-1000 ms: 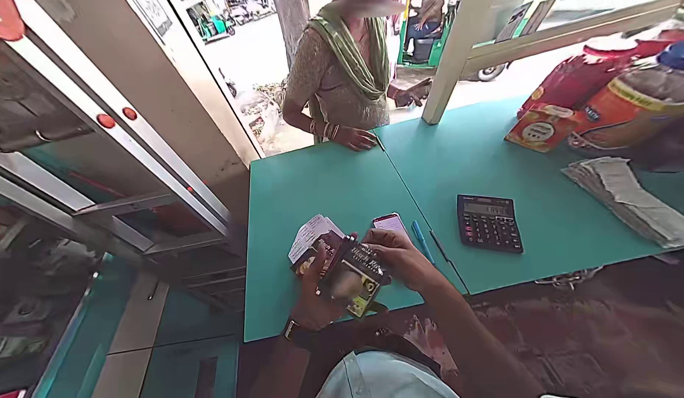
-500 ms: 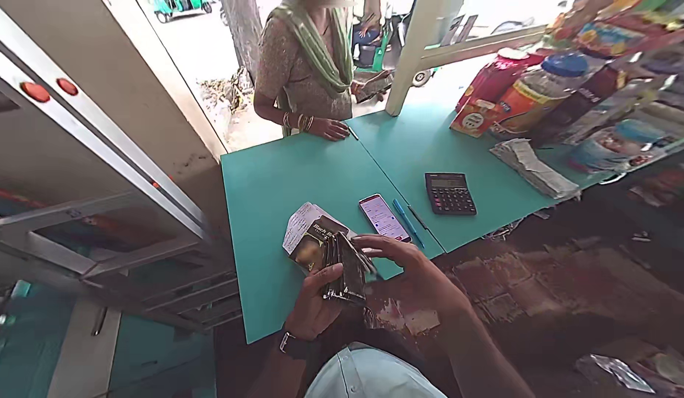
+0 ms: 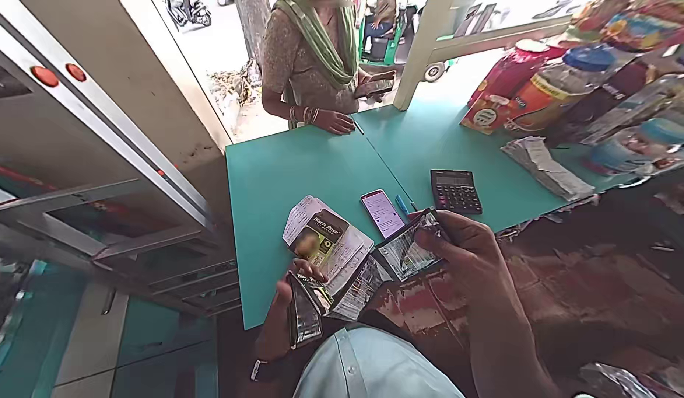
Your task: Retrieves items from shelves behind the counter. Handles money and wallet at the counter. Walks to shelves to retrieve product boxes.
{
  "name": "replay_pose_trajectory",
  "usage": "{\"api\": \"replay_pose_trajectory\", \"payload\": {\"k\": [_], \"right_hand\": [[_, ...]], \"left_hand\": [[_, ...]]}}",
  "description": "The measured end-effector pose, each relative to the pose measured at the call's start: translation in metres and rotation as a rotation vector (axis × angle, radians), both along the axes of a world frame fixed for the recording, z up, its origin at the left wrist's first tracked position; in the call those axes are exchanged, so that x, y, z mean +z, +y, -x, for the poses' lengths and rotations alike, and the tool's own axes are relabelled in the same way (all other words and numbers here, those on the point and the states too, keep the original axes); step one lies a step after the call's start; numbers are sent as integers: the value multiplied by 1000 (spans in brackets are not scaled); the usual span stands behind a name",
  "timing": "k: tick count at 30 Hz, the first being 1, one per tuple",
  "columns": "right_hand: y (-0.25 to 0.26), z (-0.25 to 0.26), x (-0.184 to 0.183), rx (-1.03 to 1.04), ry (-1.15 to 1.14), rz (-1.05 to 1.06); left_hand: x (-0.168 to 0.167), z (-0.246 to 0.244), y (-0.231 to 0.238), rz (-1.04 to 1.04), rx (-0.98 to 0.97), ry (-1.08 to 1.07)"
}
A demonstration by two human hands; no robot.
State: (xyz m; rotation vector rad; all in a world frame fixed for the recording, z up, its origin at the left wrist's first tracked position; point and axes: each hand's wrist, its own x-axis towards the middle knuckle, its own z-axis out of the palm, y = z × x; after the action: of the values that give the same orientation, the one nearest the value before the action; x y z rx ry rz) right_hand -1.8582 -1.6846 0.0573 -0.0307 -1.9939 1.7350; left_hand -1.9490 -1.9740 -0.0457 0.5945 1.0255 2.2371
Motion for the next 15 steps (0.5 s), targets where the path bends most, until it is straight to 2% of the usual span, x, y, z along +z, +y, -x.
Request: {"api": "replay_pose_trajectory", "payload": {"k": [4, 9, 12, 15], "right_hand": [[7, 9, -10, 63, -33, 171], [-3, 18, -7, 276, -23, 338], [-13, 28, -11, 386, 6, 376], [-13, 37, -14, 363, -15, 423]], "left_hand": [[-6, -6, -36, 137, -77, 207], [4, -19, -53, 597, 162, 543], [25, -28, -44, 605, 123, 619], [34, -38, -32, 561, 155, 485]]}}
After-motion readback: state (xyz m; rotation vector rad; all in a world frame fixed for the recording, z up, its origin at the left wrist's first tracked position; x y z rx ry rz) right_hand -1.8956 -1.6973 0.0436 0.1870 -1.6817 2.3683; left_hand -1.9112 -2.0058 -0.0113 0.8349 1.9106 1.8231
